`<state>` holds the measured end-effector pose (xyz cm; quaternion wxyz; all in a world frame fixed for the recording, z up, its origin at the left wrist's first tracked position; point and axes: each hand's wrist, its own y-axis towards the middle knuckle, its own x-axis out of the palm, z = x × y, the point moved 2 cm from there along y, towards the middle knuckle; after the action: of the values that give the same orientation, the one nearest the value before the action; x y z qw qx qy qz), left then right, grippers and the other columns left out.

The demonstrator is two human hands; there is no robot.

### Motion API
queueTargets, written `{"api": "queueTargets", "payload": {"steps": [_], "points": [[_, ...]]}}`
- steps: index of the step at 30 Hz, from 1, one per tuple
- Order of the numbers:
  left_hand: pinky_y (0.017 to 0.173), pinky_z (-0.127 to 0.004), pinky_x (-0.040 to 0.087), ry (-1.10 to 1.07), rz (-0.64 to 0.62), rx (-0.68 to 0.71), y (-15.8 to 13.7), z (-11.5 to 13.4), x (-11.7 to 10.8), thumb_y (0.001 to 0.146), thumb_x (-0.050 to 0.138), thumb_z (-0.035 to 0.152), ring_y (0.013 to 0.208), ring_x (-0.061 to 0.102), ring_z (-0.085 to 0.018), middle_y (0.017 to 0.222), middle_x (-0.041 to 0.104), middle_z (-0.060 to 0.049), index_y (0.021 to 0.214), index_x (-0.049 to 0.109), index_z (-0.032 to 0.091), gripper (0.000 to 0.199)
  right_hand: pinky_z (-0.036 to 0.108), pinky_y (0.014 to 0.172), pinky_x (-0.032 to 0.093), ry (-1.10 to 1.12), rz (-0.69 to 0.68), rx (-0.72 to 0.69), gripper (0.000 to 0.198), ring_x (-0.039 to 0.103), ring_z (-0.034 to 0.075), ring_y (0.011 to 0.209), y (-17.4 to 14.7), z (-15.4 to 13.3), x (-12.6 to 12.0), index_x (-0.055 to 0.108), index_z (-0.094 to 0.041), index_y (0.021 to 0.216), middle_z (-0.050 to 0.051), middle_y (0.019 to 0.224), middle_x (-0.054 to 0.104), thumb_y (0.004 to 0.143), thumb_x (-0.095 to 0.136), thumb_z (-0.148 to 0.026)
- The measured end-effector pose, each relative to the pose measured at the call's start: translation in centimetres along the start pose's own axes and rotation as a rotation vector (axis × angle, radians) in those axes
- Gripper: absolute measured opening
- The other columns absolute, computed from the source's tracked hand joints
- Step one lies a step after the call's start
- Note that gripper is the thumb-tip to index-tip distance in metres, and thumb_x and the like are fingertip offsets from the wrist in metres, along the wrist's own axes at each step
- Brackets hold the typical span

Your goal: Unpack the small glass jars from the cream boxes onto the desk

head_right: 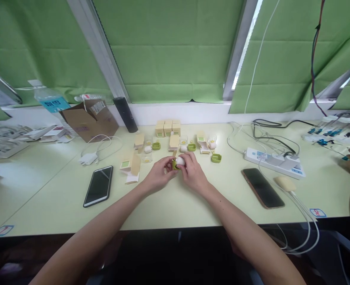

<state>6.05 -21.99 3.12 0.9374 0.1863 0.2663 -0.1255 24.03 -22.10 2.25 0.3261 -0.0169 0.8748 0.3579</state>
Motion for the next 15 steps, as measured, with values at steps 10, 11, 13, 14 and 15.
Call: {"api": "queueTargets", "payload": {"steps": [10, 11, 13, 14, 15], "points": [[0.077, -0.03, 0.053, -0.08, 0.591, 0.143, 1.3, -1.4, -5.6, 0.085, 0.074, 0.035, 0.083, 0.064, -0.017, 0.104, 0.07, -0.006, 0.126, 0.064, 0.021, 0.045, 0.046, 0.089, 0.065, 0.085, 0.06, -0.054, 0.028, 0.064, 0.027, 0.112, 0.4, -0.9, 0.1, 0.058, -0.027, 0.13, 0.011, 0.121, 0.059, 0.102, 0.056, -0.03], [0.079, -0.03, 0.054, -0.133, 0.64, 0.159, 1.4, -1.6, -6.2, 0.085, 0.075, 0.038, 0.087, 0.066, -0.018, 0.106, 0.071, -0.007, 0.127, 0.063, 0.02, 0.047, 0.046, 0.091, 0.063, 0.088, -0.001, -0.078, 0.029, 0.065, 0.026, 0.112, 0.5, -1.2, 0.9, 0.059, -0.027, 0.129, 0.011, 0.12, 0.06, 0.101, 0.058, -0.027], [0.084, -0.032, 0.056, -0.237, 0.699, 0.186, 1.6, -1.9, -7.3, 0.084, 0.078, 0.045, 0.095, 0.069, -0.02, 0.108, 0.071, -0.009, 0.126, 0.063, 0.018, 0.052, 0.044, 0.092, 0.062, 0.086, -0.142, -0.1, 0.03, 0.067, 0.025, 0.109, 0.8, -2.0, 2.9, 0.06, -0.025, 0.129, 0.011, 0.119, 0.062, 0.099, 0.061, -0.022], [0.087, -0.033, 0.057, -0.28, 0.713, 0.195, 1.6, -2.0, -7.6, 0.084, 0.079, 0.048, 0.099, 0.07, -0.022, 0.109, 0.072, -0.01, 0.125, 0.063, 0.018, 0.053, 0.041, 0.09, 0.062, 0.081, -0.212, -0.094, 0.031, 0.068, 0.024, 0.105, 1.0, -2.4, 4.0, 0.06, -0.024, 0.129, 0.011, 0.119, 0.062, 0.097, 0.063, -0.02], [0.09, -0.034, 0.058, -0.314, 0.723, 0.201, 1.7, -2.1, -7.9, 0.083, 0.08, 0.05, 0.102, 0.071, -0.023, 0.11, 0.072, -0.01, 0.124, 0.063, 0.018, 0.055, 0.039, 0.086, 0.062, 0.067, -0.271, -0.076, 0.034, 0.069, 0.022, 0.1, 1.3, -2.8, 5.3, 0.059, -0.022, 0.128, 0.011, 0.119, 0.063, 0.095, 0.066, -0.02]]}}
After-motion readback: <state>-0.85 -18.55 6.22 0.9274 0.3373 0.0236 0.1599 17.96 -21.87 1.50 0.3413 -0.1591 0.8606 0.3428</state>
